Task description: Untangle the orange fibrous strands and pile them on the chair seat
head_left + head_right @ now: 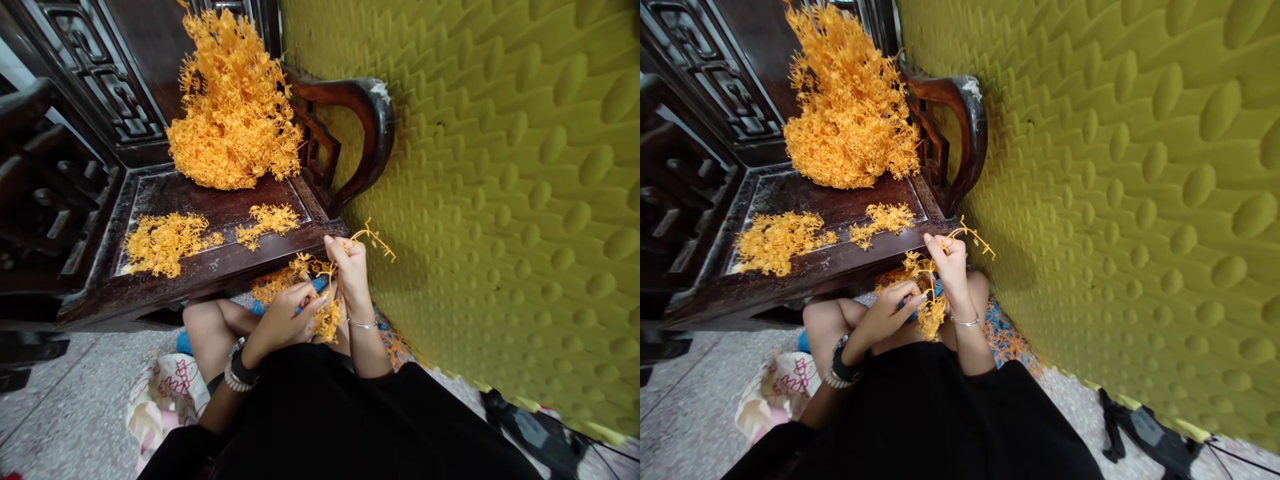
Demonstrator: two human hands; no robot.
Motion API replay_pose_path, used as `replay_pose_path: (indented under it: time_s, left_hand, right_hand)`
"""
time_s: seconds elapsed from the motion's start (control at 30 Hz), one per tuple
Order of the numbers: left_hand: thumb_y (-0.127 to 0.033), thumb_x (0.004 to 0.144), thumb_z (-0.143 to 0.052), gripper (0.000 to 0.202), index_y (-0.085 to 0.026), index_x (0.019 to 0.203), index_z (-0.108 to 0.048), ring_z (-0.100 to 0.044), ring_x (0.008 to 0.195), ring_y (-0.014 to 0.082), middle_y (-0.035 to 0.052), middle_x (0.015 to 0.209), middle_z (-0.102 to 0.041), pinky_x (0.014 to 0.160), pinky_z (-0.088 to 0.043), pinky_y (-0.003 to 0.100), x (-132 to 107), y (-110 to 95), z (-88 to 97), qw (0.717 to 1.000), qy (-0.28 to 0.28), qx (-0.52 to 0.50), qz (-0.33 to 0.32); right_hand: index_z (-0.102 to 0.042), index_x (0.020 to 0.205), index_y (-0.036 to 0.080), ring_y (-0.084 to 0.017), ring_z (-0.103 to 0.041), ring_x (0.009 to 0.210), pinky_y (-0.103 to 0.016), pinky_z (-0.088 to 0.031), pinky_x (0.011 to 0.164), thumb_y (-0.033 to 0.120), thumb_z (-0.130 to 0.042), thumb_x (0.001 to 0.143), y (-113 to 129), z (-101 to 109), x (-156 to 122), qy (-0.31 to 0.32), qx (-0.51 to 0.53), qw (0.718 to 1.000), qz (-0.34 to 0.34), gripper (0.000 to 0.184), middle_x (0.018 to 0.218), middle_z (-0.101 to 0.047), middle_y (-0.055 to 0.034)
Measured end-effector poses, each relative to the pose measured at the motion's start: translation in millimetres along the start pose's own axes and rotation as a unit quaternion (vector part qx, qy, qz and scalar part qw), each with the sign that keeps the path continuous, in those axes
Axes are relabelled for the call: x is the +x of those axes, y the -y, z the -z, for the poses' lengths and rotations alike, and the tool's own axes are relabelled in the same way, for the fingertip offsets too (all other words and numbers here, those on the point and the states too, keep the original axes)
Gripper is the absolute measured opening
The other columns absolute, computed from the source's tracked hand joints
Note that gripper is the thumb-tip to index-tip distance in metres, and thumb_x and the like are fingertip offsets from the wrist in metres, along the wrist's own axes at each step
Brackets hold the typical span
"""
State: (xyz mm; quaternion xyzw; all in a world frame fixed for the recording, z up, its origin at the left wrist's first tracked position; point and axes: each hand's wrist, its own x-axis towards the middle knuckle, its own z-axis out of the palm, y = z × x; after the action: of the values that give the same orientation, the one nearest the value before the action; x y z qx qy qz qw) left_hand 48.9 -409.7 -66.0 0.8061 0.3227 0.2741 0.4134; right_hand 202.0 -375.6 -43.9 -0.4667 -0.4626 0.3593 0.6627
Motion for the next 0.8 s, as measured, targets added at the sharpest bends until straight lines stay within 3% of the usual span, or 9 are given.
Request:
replay_pose_path:
  time_s: [0.2,0.47,0.6,0.7,0.8]
  left_hand:
    - [-0.033,0.097,-0.036,0.028,-0.022,0.072,-0.039,-0.043,0.062,0.0141,-0.0023,0.066,-0.045,0.061,-0.033,0.028,-13,0,-5.0,0.997,-0.071,-0.035,0.015]
    - [-0.022,0.095,-0.039,0.023,-0.024,0.072,-0.036,-0.043,0.056,0.0151,-0.0012,0.063,-0.045,0.054,-0.032,0.031,-31,-16,-10.7,0.984,-0.170,0.022,-0.052]
    - [-0.020,0.095,-0.036,0.024,-0.024,0.071,-0.035,-0.039,0.051,0.0146,-0.0019,0.059,-0.042,0.050,-0.029,0.031,-49,-20,-6.6,0.970,-0.237,0.027,-0.053]
    - [-0.029,0.096,-0.037,0.027,-0.024,0.070,-0.037,-0.037,0.052,0.0144,-0.0023,0.059,-0.039,0.049,-0.031,0.029,-57,-13,1.3,0.959,-0.282,-0.024,0.018]
    - [-0.037,0.096,-0.038,0.030,-0.024,0.069,-0.038,-0.039,0.056,0.0145,-0.0022,0.062,-0.038,0.054,-0.035,0.028,-44,-1,18.1,0.936,-0.342,-0.048,0.064]
  right_hand:
    - [-0.023,0.052,0.021,-0.006,-0.020,0.047,-0.025,-0.018,0.045,0.048,-0.068,0.076,-7,7,9,-0.129,0.012,0.991,0.012,0.058,0.050,-0.021,0.0076]
    - [-0.021,0.051,0.021,-0.006,-0.017,0.045,-0.026,-0.016,0.044,0.053,-0.067,0.076,1,-12,13,-0.185,0.047,0.981,0.040,0.061,0.050,-0.020,0.0079]
    - [-0.020,0.052,0.021,-0.006,-0.017,0.045,-0.026,-0.017,0.045,0.059,-0.065,0.075,9,7,32,-0.252,0.045,0.963,0.090,0.063,0.049,-0.020,0.0080]
    - [-0.021,0.051,0.021,-0.006,-0.018,0.044,-0.027,-0.016,0.045,0.060,-0.067,0.072,12,30,42,-0.231,0.013,0.968,0.093,0.064,0.048,-0.021,0.0079]
    - [-0.020,0.051,0.021,-0.006,-0.014,0.044,-0.028,-0.014,0.045,0.057,-0.068,0.073,11,38,38,-0.178,0.024,0.982,0.065,0.064,0.048,-0.017,0.0083]
